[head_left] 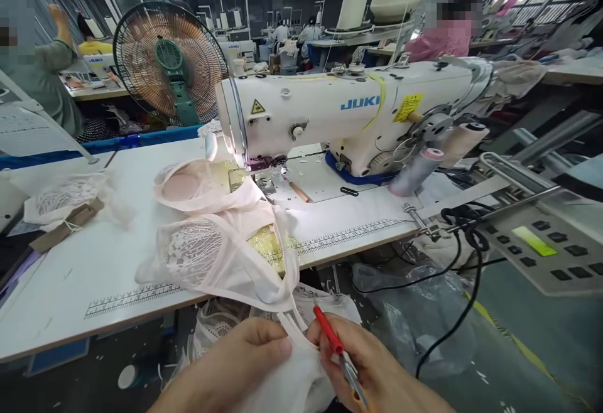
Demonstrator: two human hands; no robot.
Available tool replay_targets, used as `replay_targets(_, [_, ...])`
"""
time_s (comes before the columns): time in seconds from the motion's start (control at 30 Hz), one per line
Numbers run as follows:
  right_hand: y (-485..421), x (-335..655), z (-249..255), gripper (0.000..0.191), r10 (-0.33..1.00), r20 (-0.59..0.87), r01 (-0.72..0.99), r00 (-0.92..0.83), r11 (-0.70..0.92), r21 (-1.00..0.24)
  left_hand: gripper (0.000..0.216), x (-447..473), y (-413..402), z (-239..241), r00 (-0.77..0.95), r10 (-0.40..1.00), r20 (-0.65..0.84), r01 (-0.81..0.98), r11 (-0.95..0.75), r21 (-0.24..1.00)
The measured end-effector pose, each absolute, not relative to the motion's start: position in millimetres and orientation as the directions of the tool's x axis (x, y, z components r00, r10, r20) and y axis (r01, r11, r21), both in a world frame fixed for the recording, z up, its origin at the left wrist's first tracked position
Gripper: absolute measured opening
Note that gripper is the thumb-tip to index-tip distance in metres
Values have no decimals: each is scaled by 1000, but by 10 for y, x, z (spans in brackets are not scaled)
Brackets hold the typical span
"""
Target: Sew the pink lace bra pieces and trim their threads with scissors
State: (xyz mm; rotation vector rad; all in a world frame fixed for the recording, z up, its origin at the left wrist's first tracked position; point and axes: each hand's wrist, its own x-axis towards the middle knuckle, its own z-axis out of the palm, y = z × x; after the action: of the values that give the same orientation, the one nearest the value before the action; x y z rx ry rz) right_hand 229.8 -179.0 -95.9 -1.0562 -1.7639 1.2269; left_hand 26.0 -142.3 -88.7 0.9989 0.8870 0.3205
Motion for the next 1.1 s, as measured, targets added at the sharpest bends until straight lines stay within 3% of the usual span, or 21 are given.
replay_targets(0.07, [-1745,2269,-922,17,915,98,225,-392,198,-954,48,297,-1427,-826,578,685,-445,210,402,891])
replay_targets(0.17, [-1688,2207,-907,5,934,70,267,-350,171,-949,38,303,-1468,-840,497,829,-258,393,50,918])
replay_targets(0.27, [-1647,2138,-934,15,949,29,279,-315,121,-953,32,256,-1517,-964,518,847,-116,475,-173,863])
replay_targets(0.37, [-1622,2088,-951,15,956,-9,195,-294,51,-979,31,210,-1535,-1040,537,842,-55,502,-267,823])
replay_targets(0.57, [-1598,2060,-886,6,957,2,162,-291,51,-985,29,209,-1510,-922,567,821,-73,512,-281,812])
replay_targets(0.8, [-1638,2050,-937,12,974,38,302,-225,106,-947,29,230,-1528,-864,513,853,-101,462,-175,869])
replay_targets(1.1, [-1696,2051,-1024,26,961,37,296,-274,121,-947,36,240,-1626,-992,430,899,-83,374,-93,923])
